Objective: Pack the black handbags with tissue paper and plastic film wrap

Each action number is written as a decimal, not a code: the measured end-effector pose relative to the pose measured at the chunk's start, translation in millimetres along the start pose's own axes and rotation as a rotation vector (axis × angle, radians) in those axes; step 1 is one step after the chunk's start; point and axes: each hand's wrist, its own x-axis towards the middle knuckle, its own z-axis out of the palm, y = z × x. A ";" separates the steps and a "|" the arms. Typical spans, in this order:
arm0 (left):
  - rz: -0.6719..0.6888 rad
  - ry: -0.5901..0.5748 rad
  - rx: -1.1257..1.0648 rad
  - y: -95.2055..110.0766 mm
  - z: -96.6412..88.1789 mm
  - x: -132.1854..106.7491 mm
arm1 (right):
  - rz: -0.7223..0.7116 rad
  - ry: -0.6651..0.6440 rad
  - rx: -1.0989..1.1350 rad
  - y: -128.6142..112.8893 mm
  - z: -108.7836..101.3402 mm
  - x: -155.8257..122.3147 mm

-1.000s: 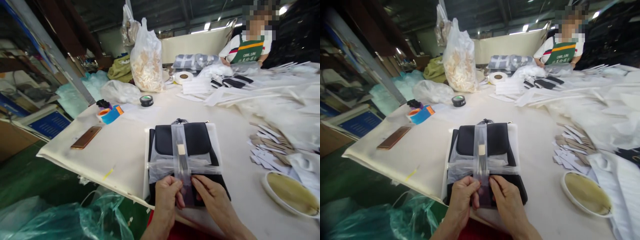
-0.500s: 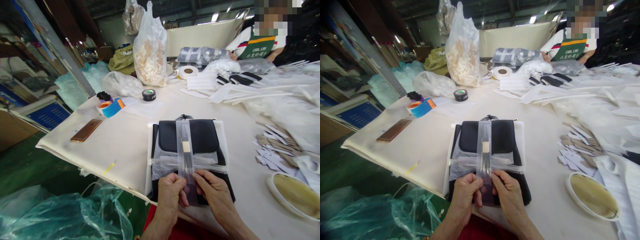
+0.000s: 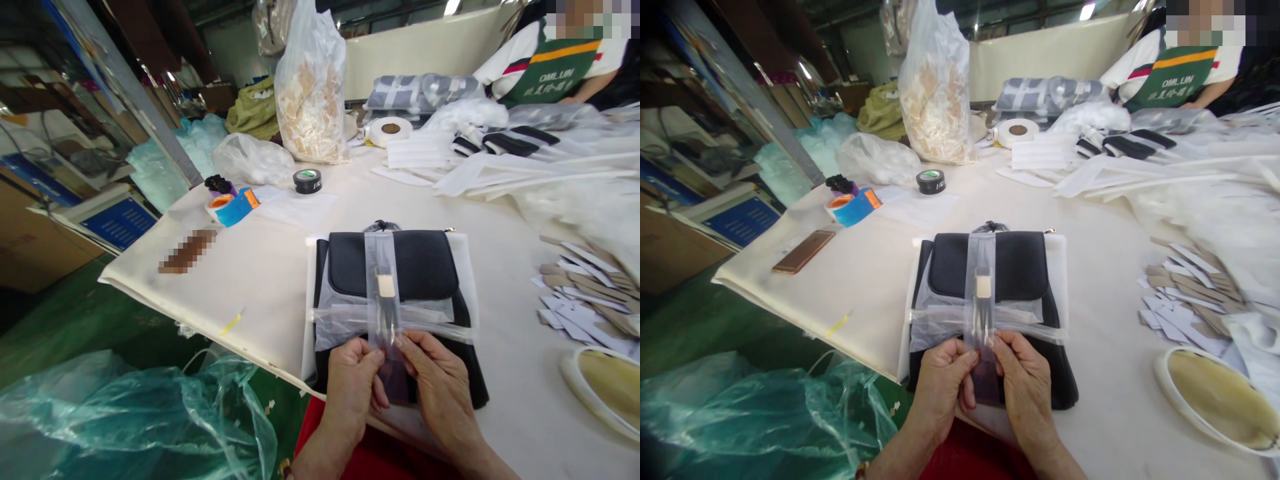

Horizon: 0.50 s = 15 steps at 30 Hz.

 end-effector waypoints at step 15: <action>0.187 0.001 -0.058 -9.5 -4.2 -10.4 | -0.016 -0.010 0.075 7.7 0.3 2.0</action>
